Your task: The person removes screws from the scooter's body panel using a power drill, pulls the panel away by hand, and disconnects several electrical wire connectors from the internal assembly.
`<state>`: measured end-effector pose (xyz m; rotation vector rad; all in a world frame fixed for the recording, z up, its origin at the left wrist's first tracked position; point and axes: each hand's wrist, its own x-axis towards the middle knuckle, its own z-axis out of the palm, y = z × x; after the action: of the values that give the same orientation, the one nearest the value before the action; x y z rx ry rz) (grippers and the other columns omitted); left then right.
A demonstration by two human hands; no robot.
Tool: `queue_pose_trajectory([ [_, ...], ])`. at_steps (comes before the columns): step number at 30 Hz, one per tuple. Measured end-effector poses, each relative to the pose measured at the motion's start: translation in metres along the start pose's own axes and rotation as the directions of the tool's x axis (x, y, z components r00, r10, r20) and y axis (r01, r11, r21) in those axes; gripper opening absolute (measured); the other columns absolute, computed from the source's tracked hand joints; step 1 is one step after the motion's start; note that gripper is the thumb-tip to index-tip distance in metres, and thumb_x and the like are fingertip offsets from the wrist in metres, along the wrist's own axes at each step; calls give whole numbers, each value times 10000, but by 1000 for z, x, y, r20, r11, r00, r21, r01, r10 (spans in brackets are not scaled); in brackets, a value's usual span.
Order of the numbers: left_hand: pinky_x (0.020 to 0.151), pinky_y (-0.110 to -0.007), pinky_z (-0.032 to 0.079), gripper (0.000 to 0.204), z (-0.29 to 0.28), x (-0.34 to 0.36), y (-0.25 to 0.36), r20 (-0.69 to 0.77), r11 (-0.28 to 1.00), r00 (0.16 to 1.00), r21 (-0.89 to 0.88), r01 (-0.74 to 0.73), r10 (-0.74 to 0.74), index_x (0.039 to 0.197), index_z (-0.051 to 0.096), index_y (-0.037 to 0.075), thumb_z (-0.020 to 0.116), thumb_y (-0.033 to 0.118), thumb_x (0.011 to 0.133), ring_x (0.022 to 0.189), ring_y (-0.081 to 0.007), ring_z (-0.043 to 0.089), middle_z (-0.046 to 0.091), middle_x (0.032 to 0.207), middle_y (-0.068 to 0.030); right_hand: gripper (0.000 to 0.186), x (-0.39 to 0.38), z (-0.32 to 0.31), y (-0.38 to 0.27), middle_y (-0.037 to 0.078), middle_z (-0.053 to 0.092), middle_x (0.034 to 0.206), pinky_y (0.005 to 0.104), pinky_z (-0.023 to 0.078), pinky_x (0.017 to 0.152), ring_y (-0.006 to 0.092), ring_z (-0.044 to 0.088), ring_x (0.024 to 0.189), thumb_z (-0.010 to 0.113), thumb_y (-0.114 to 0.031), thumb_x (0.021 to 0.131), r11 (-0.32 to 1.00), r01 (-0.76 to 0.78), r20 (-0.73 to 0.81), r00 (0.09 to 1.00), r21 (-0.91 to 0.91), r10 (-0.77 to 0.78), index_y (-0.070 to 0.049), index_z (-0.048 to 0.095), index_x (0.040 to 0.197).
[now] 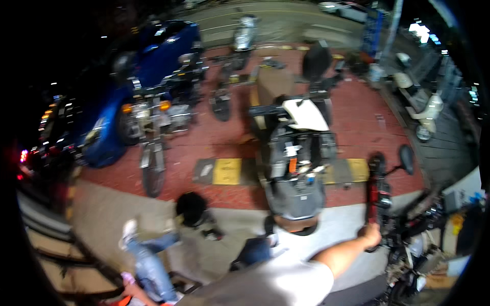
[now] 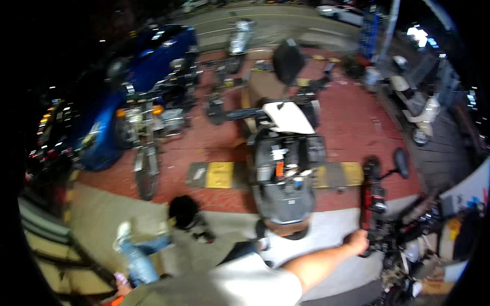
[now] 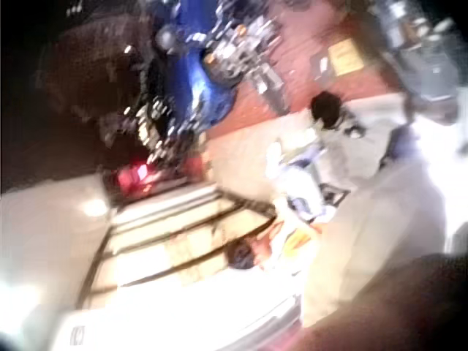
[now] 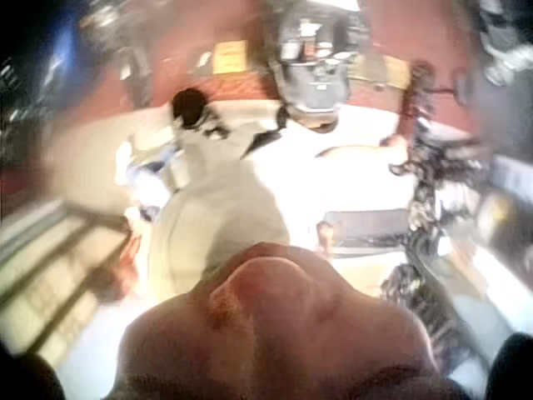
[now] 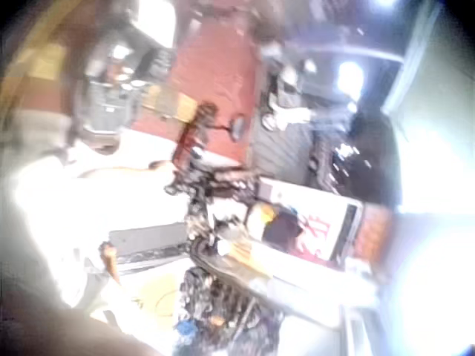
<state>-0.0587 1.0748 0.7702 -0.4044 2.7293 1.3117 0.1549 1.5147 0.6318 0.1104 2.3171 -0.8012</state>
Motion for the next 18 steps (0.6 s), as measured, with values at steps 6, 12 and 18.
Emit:
queue_pose_trajectory([
  [6, 741, -480, 546, 235, -33, 18, 115, 44, 982, 982, 32, -187, 186, 873, 744, 55, 655, 272, 865, 829, -371, 705, 730, 884, -197, 290, -69, -43, -26, 143, 711, 750, 432, 521, 692, 256, 692, 754, 560, -239, 922, 951, -193, 36, 977, -241, 208, -13, 718, 833],
  [12, 824, -501, 531, 293, -22, -51, -12, -44, 980, 983, -103, 172, -177, 930, 725, 26, 624, 301, 913, 940, -433, 679, 712, 961, -245, 337, -68, -31, -23, 133, 733, 871, 366, 577, 678, 215, 698, 722, 590, -208, 962, 934, -112, 54, 994, 339, 100, 72, 676, 1130],
  [18, 738, -519, 577, 312, -73, -423, -338, -145, 0, 8, 53, 999, -989, 994, 729, 24, 645, 315, 922, 954, -399, 715, 730, 1070, -229, 316, -39, 6, 2, 118, 725, 867, 345, 519, 569, 205, 700, 719, 642, -173, 931, 946, -167, 398, 916, 278, 45, 12, 653, 1186],
])
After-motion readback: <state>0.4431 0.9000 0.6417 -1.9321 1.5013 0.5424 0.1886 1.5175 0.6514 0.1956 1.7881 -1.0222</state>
